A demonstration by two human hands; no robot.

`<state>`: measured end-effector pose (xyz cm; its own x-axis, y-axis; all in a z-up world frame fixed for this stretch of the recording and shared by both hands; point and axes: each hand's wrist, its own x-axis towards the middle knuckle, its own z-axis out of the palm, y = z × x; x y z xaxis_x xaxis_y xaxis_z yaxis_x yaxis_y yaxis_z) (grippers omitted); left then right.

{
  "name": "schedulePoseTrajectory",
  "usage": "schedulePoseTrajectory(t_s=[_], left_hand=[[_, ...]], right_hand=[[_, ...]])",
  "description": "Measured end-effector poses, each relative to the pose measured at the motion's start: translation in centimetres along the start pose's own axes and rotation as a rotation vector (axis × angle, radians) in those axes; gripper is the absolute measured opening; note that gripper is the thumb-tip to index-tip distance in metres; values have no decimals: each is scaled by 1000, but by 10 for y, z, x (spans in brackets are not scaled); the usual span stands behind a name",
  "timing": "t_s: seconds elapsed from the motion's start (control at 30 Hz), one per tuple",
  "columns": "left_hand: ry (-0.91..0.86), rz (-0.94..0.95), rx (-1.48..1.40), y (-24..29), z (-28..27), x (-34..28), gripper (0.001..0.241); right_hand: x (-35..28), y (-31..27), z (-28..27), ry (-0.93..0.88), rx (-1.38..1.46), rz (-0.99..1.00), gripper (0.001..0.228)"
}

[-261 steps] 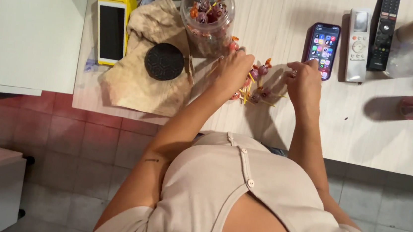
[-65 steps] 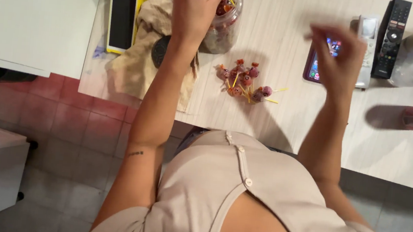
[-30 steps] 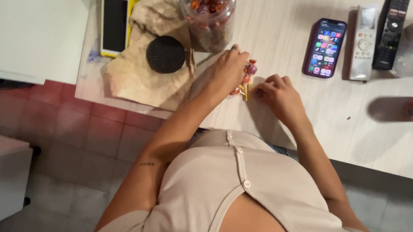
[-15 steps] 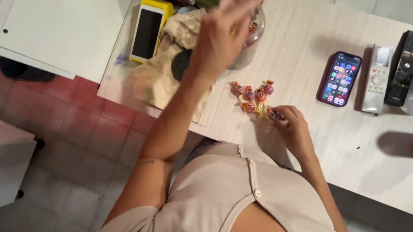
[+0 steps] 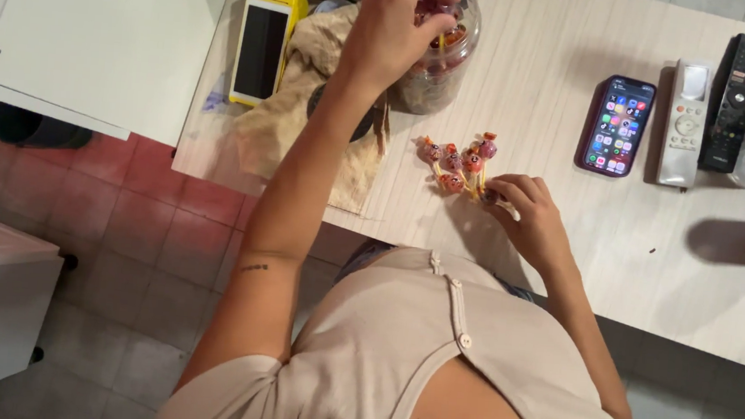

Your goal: Sorting lollipops and packing small merchandise boxes into a larger container on a counter.

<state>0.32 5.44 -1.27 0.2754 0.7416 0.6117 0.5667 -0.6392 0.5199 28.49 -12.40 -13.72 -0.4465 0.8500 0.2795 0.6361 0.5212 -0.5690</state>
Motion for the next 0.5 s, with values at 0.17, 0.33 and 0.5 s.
schedulePoseTrajectory(t_s=[0.17, 0.33, 0.5], left_hand=[[-318, -57, -49, 11, -20, 8, 7], [-649, -118, -15, -5, -16, 23, 19], [-781, -191, 151, 8, -8, 34, 22]], right_hand=[[-11, 4, -4, -8, 18, 85, 29], [-8, 3, -1, -6, 18, 113, 33], [5, -11, -6, 50, 108, 84, 32]])
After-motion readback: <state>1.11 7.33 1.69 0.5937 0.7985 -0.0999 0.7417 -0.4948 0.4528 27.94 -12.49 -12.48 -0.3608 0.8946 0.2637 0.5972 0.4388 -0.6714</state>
